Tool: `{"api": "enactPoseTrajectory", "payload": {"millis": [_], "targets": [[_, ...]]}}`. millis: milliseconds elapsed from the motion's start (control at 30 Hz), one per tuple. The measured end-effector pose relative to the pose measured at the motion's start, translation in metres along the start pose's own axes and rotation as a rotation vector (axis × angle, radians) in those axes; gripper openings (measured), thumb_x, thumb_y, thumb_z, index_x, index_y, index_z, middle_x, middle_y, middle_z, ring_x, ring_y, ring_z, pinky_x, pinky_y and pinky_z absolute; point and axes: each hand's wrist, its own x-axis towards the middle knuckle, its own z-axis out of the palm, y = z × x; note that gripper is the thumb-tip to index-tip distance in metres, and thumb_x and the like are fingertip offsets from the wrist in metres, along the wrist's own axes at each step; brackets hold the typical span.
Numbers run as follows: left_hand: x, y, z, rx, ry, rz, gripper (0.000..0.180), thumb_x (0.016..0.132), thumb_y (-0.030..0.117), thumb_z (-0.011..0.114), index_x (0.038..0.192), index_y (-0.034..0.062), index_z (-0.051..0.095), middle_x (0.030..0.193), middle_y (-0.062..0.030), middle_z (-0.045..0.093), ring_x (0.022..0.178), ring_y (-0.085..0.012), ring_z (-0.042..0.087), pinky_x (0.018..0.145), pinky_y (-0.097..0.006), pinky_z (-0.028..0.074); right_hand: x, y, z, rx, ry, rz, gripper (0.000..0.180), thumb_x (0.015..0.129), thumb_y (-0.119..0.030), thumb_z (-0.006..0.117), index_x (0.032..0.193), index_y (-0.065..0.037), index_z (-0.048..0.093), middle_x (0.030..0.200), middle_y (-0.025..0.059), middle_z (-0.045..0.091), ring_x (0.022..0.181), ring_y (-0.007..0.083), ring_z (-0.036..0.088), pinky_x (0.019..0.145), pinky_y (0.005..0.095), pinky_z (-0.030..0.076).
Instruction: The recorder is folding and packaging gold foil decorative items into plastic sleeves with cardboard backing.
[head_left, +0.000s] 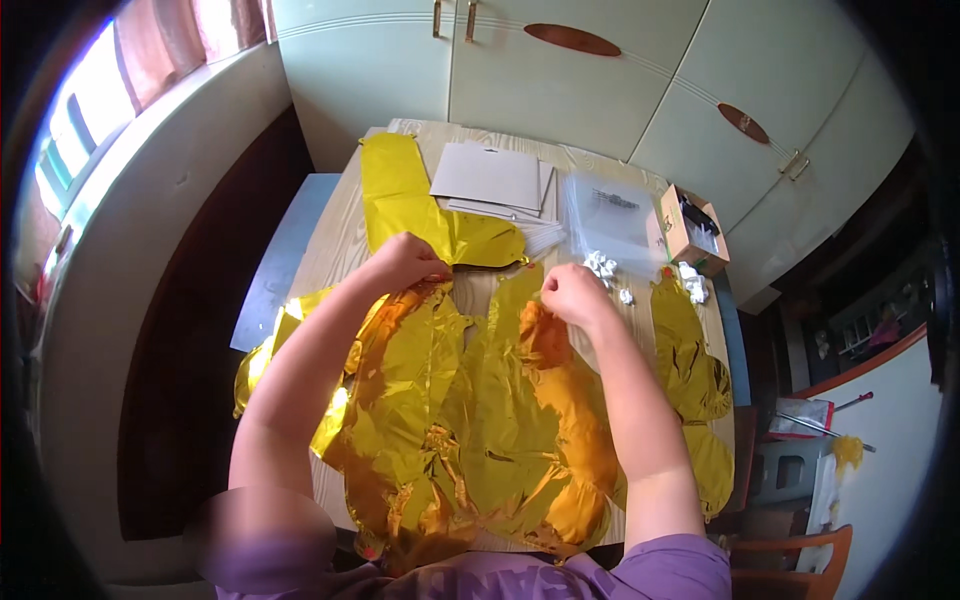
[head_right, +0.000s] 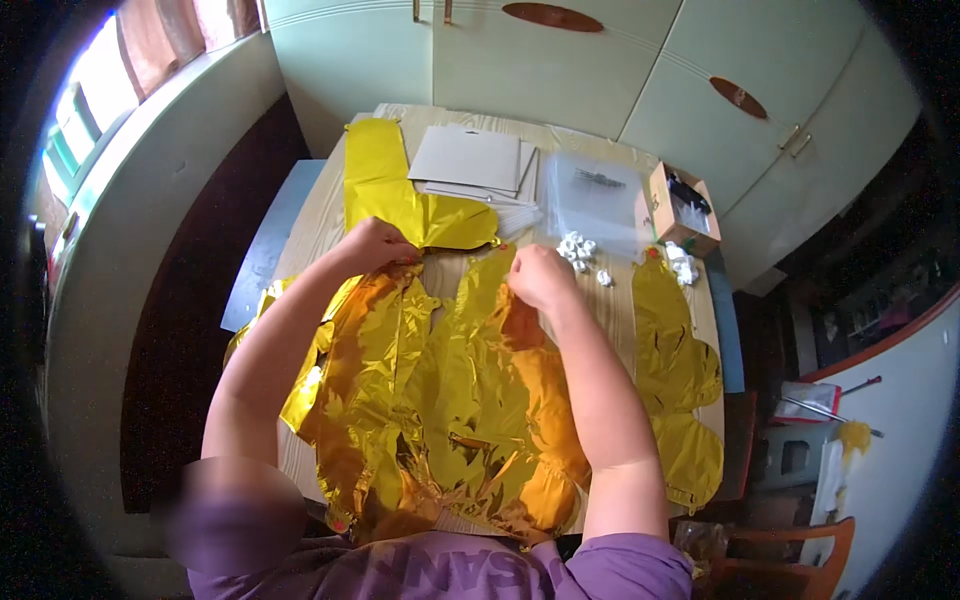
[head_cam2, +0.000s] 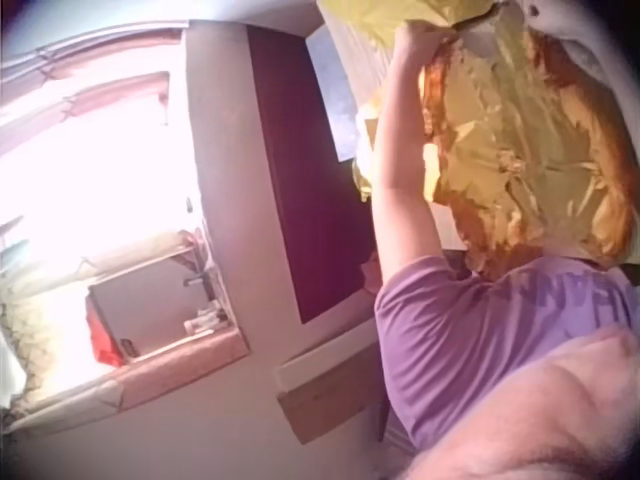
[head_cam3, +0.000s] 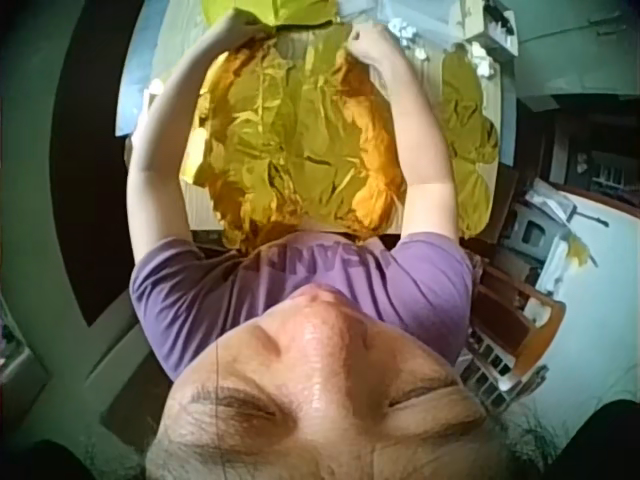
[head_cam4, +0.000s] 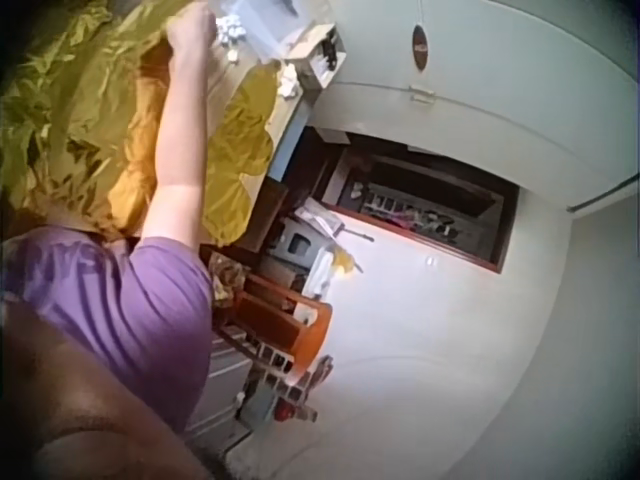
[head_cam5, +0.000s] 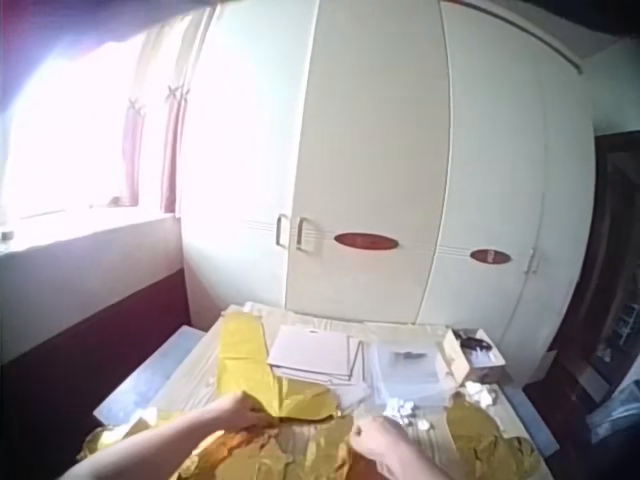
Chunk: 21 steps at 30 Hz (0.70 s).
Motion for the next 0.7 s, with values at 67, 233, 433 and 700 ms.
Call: {"api": "enactPoseTrajectory", "payload": {"millis": [67,233,433,700], "targets": [[0.001,-0.01,-0.001,-0.042,-0.04,0.002,0.026,0.091,0.027,0.072,0.099,0.0036,0.078,0.078,-0.0057,0.074,0.066,-0.0116,0.066,0.063,-0.03,0.054,0.009,0.035,-0.002,-0.056,0.039,-0.125,0.024,0.085,-0.007,0.06,0.106,-0.008,0.07,0.11,0.0139,0.071,0.102,0.0323,0.068,0.091,0.0421,0.054],[0.005,-0.021,0.002,-0.115,0.013,-0.034,0.024,0.09,0.024,0.073,0.101,0.0027,0.077,0.078,-0.0037,0.073,0.067,-0.0087,0.061,0.064,-0.029,0.052,0.02,0.045,0.011,-0.228,0.139,-0.355,0.025,0.084,-0.006,0.058,0.109,-0.006,0.063,0.111,0.0151,0.064,0.107,0.0329,0.064,0.093,0.0442,0.053],[0.003,-0.01,0.005,-0.212,0.079,-0.175,0.022,0.084,0.019,0.079,0.095,-0.0004,0.076,0.079,-0.0044,0.072,0.066,-0.0081,0.059,0.062,-0.028,0.05,0.068,0.04,0.017,-0.39,0.249,-0.474,0.012,0.086,-0.006,0.056,0.097,-0.003,0.061,0.102,0.0164,0.066,0.097,0.0362,0.067,0.086,0.0471,0.055],[0.005,-0.024,0.015,-0.215,0.418,0.045,0.021,0.083,0.012,0.079,0.084,0.0002,0.062,0.079,-0.0034,0.065,0.072,-0.01,0.057,0.066,-0.029,0.05,0.071,0.023,0.049,0.069,0.722,-0.423,0.007,0.091,-0.009,0.059,0.092,-0.004,0.063,0.089,0.0166,0.068,0.079,0.0371,0.068,0.071,0.0466,0.057]]}}
